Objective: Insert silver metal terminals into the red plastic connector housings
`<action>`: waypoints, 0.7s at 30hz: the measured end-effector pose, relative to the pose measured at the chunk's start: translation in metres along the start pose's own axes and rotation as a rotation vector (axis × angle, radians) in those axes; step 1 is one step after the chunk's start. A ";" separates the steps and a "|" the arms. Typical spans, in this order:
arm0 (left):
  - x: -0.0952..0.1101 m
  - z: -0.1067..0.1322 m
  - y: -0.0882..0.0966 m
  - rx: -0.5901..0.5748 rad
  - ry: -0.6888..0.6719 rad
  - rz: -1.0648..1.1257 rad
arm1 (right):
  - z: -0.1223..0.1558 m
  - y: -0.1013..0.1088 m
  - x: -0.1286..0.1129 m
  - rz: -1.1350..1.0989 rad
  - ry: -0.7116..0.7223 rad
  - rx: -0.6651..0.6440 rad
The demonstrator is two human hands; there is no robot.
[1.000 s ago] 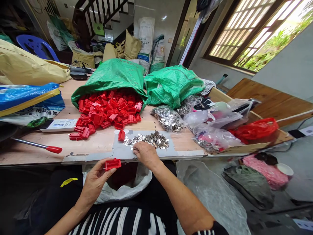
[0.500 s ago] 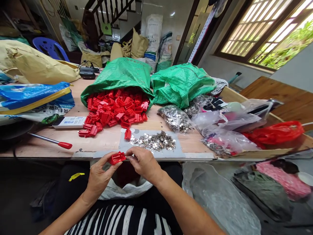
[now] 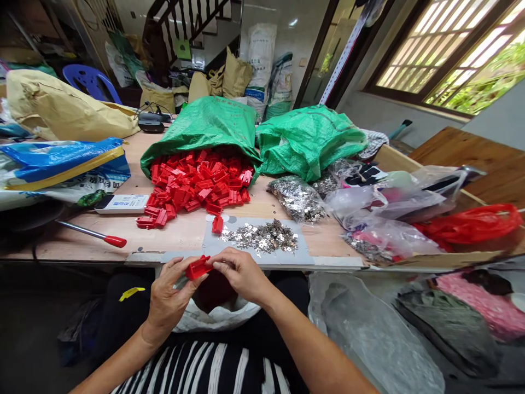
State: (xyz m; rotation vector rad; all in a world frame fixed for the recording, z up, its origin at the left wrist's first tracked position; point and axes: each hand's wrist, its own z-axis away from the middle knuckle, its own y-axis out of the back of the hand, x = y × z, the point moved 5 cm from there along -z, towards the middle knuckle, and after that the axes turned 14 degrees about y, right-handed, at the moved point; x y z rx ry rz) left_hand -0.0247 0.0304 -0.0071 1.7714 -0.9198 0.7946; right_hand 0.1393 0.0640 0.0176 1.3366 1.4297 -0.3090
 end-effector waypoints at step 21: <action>0.004 0.016 -0.014 -0.165 -0.119 -0.044 | 0.026 -0.027 0.035 -0.672 -0.387 0.066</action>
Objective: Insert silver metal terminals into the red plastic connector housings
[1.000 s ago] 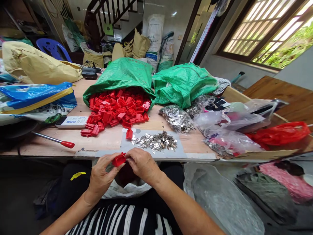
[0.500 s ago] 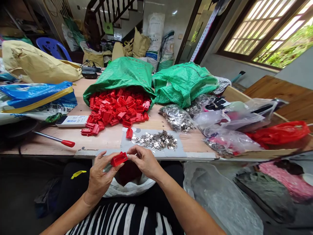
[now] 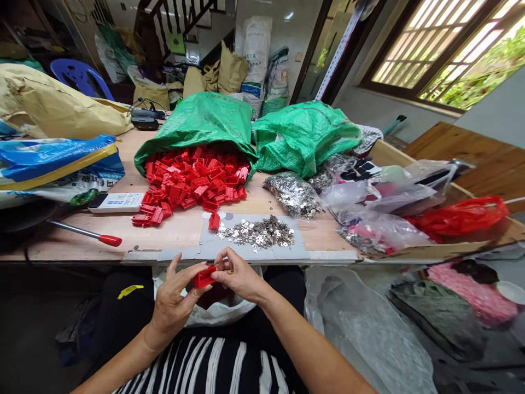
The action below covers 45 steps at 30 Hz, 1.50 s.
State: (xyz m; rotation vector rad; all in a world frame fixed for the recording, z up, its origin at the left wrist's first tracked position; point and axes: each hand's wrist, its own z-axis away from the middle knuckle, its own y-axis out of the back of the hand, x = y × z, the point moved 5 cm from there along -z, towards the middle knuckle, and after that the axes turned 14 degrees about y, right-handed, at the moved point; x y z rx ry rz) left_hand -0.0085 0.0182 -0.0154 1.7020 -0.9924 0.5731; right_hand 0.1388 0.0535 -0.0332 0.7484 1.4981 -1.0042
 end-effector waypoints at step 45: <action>-0.030 -0.009 0.000 -0.122 0.464 0.539 | -0.017 0.002 -0.015 0.194 -0.033 -0.025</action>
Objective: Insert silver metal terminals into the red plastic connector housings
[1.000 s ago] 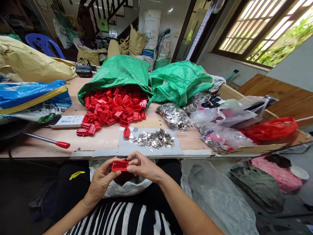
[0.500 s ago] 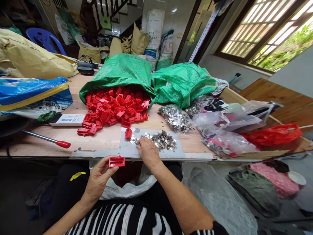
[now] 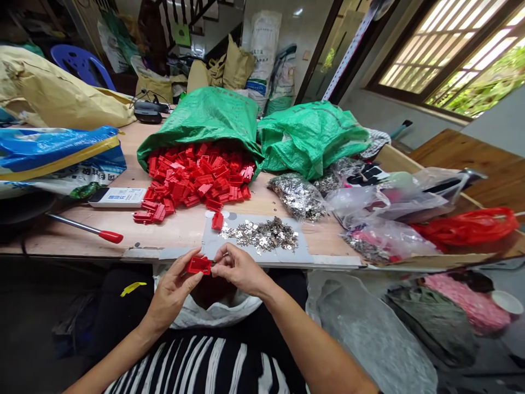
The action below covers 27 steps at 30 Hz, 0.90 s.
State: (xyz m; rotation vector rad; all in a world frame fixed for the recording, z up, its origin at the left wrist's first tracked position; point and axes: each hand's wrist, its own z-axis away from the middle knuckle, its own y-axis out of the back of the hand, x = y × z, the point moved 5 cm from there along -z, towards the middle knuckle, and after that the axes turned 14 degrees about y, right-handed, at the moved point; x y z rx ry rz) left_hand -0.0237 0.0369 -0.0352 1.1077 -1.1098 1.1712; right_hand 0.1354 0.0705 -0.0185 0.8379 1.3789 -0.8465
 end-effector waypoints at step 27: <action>-0.006 -0.008 -0.007 -0.111 0.298 0.460 | 0.020 0.000 -0.003 0.220 0.131 0.041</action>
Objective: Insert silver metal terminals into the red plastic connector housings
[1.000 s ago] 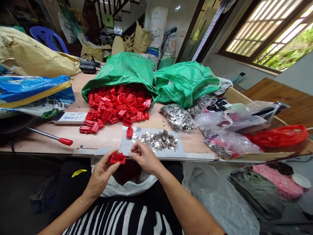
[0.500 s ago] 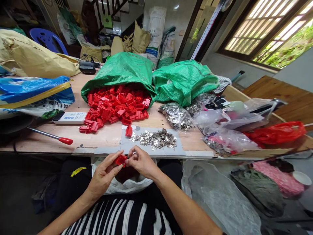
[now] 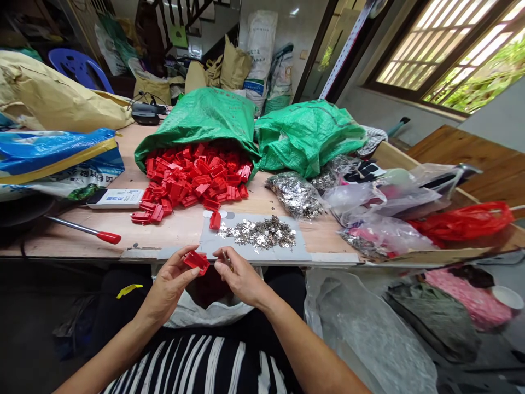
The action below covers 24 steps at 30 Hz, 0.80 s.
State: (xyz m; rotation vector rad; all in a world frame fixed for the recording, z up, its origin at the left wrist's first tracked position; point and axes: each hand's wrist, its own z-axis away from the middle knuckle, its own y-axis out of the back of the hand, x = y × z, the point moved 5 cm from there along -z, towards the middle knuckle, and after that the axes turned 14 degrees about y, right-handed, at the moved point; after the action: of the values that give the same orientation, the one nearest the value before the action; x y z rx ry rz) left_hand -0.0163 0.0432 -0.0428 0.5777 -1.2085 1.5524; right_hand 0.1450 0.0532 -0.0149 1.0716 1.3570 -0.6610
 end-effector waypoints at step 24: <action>0.019 -0.036 -0.001 0.094 -0.479 -0.870 | -0.018 0.012 0.008 0.706 0.262 -0.059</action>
State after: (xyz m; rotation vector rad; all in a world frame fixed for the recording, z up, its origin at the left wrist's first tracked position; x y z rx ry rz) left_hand -0.0144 0.0838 -0.0396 1.3770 -1.0020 0.7400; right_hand 0.1492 0.0762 -0.0180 1.5118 1.0915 0.0427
